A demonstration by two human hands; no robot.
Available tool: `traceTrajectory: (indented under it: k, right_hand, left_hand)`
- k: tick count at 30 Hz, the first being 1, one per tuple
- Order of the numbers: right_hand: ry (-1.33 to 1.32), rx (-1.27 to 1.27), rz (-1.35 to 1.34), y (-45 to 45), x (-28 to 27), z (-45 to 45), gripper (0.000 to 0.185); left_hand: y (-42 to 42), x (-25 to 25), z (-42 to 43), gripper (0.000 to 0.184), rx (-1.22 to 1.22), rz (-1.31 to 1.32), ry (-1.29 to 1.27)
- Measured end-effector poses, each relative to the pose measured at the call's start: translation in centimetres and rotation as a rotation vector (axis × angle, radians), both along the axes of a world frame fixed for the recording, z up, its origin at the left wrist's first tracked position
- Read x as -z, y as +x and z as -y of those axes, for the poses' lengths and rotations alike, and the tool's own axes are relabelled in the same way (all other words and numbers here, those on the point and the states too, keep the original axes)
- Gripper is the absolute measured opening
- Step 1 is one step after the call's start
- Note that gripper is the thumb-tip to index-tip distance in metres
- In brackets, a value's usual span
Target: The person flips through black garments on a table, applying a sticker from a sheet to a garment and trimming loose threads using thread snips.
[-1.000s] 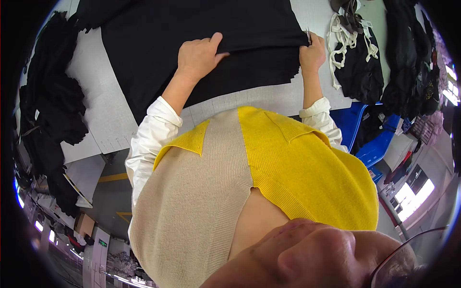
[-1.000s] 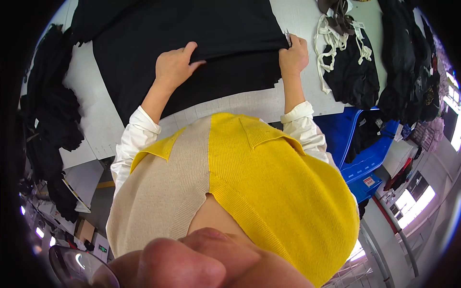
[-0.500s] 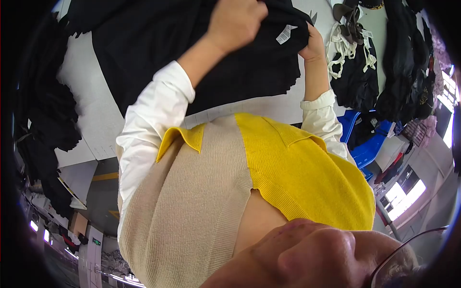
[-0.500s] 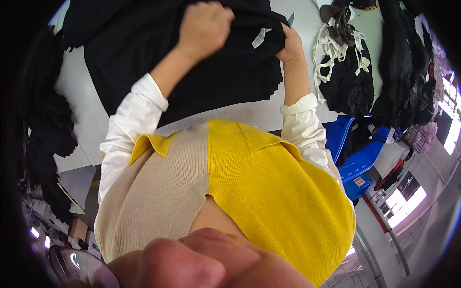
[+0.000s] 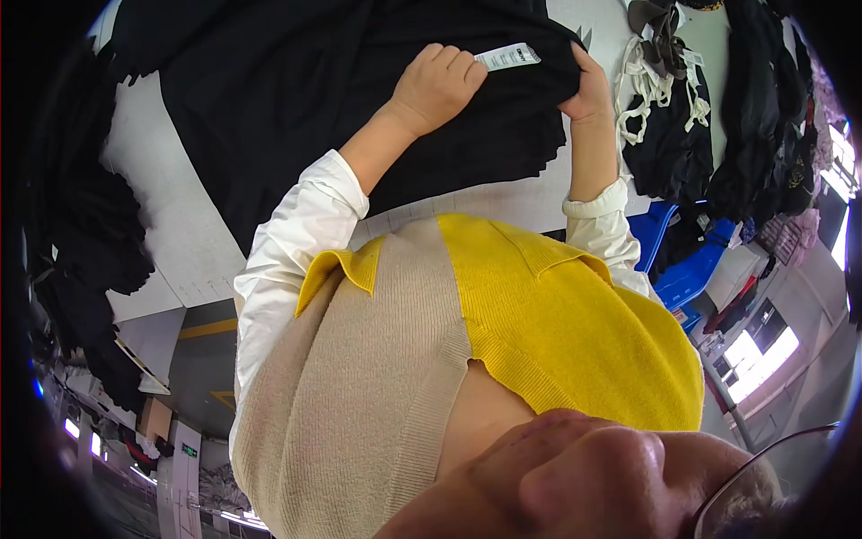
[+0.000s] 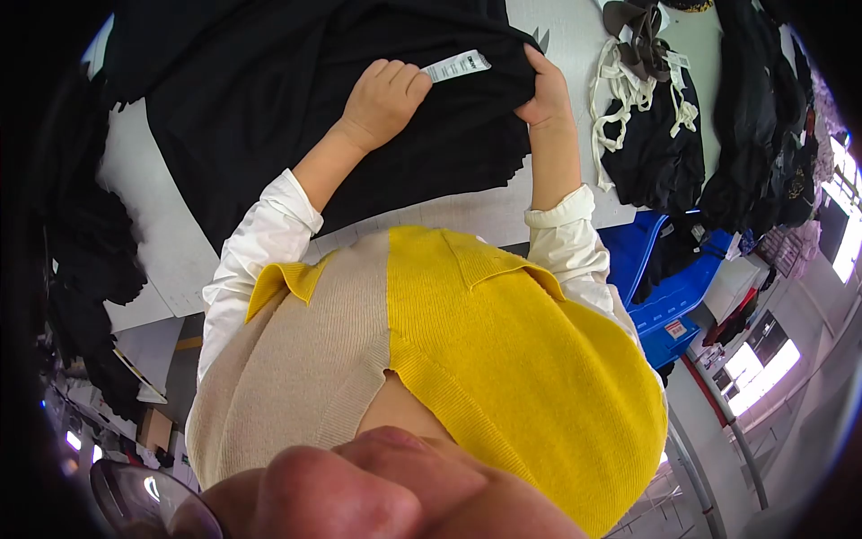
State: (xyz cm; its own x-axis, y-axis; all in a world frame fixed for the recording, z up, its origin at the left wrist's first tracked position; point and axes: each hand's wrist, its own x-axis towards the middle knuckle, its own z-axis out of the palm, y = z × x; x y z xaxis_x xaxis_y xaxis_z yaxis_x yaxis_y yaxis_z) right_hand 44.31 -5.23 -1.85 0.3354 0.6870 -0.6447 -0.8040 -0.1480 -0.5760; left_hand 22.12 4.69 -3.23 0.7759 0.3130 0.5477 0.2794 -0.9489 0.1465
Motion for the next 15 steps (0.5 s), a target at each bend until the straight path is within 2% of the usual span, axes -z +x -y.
traceTrajectory:
  k: [6,12,13,15]
  right_hand:
    - [0.012,0.001,-0.015,-0.4,0.3,0.4,0.028]
    - [-0.116,-0.019,0.120,-0.1,1.5,1.0,0.026]
    - [-0.107,-0.028,0.110,-0.9,-0.5,1.0,0.026]
    - [0.016,-0.154,0.272,-2.4,-3.4,1.8,0.025]
  left_hand:
    - [-0.1,0.9,1.4,0.007,0.054,-0.025,-0.002]
    - [-0.9,1.6,1.7,0.014,0.001,-0.151,-0.081]
    - [-1.6,1.4,1.6,0.017,-0.021,-0.154,-0.102]
    - [-3.8,1.0,1.2,0.023,-0.076,-0.175,-0.142]
